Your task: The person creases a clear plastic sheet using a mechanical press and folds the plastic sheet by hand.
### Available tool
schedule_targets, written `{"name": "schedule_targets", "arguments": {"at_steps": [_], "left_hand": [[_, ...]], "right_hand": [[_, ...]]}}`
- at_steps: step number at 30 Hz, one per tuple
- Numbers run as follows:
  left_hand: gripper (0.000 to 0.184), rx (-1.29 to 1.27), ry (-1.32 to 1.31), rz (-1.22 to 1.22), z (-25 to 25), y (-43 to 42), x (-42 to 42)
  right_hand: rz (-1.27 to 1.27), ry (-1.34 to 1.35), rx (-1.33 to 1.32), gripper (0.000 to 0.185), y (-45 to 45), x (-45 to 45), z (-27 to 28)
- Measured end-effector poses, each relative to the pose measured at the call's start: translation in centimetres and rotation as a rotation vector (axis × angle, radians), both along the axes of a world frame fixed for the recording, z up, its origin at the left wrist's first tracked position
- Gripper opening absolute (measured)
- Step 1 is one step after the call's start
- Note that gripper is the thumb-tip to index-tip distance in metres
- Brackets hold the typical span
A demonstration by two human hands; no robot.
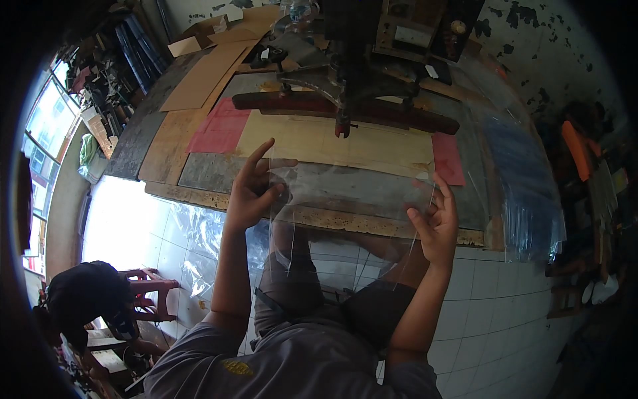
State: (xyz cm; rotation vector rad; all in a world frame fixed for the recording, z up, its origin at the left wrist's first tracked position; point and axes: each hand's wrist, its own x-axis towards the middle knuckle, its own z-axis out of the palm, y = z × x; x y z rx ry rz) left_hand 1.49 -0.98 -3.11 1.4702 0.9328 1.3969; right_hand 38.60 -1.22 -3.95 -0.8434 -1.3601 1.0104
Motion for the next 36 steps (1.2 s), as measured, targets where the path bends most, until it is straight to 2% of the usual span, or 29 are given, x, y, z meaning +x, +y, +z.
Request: {"name": "schedule_targets", "arguments": {"at_steps": [5,8,10,12,14,19,20,23,25,27,30,33,36], "left_hand": [[0.092,-0.069,0.040,-0.031,-0.3,0.0,-0.5],[0.094,0.162,0.220,-0.022,-0.3,-0.3,-0.6],[0.098,0.157,0.122,-0.054,0.7,-0.5,0.4],[0.094,0.187,0.183,-0.035,1.1,-0.6,0.8],[0.084,0.253,0.409,0.036,0.8,-0.3,0.3],[0.039,0.346,0.229,0.136,0.4,-1.1,0.5],[0.033,0.365,0.186,0.179,0.3,-1.5,0.6],[0.048,0.518,0.256,0.495,0.9,-3.0,0.3],[0.051,0.309,0.028,0.576,1.4,-5.0,0.1],[0.057,0.119,-0.156,0.680,1.4,-6.2,-0.9],[0.054,-0.013,-0.502,0.790,0.1,-7.0,-1.4],[0.055,-0.198,-0.607,0.893,-0.5,-8.2,0.0],[0.055,-0.221,-0.662,0.859,-1.0,-9.3,1.6]], "right_hand": [[0.035,-0.041,0.001,0.083,0.2,0.3,0.0],[0.023,-0.092,-0.020,0.083,0.2,0.7,0.4],[0.035,-0.026,-0.022,0.088,0.0,0.7,0.5],[-0.015,0.004,-0.019,0.093,0.2,0.9,0.1],[-0.039,0.032,0.001,0.097,0.4,1.2,-0.6],[0.001,0.055,0.109,0.090,-0.6,1.1,-0.4],[-0.082,0.047,0.150,0.086,-1.2,0.9,-0.2],[-0.322,0.018,0.254,0.074,-4.7,0.3,-0.8],[-0.482,-0.001,0.315,0.068,-7.7,0.3,-1.9],[-0.656,0.012,0.300,0.054,-10.9,0.9,-4.6],[-0.606,-0.049,0.081,0.040,-14.5,0.2,-7.6],[-0.316,0.013,-0.121,0.031,-16.5,-2.7,-6.1],[-0.228,0.051,-0.131,0.025,-17.0,-4.7,-4.7]]}}
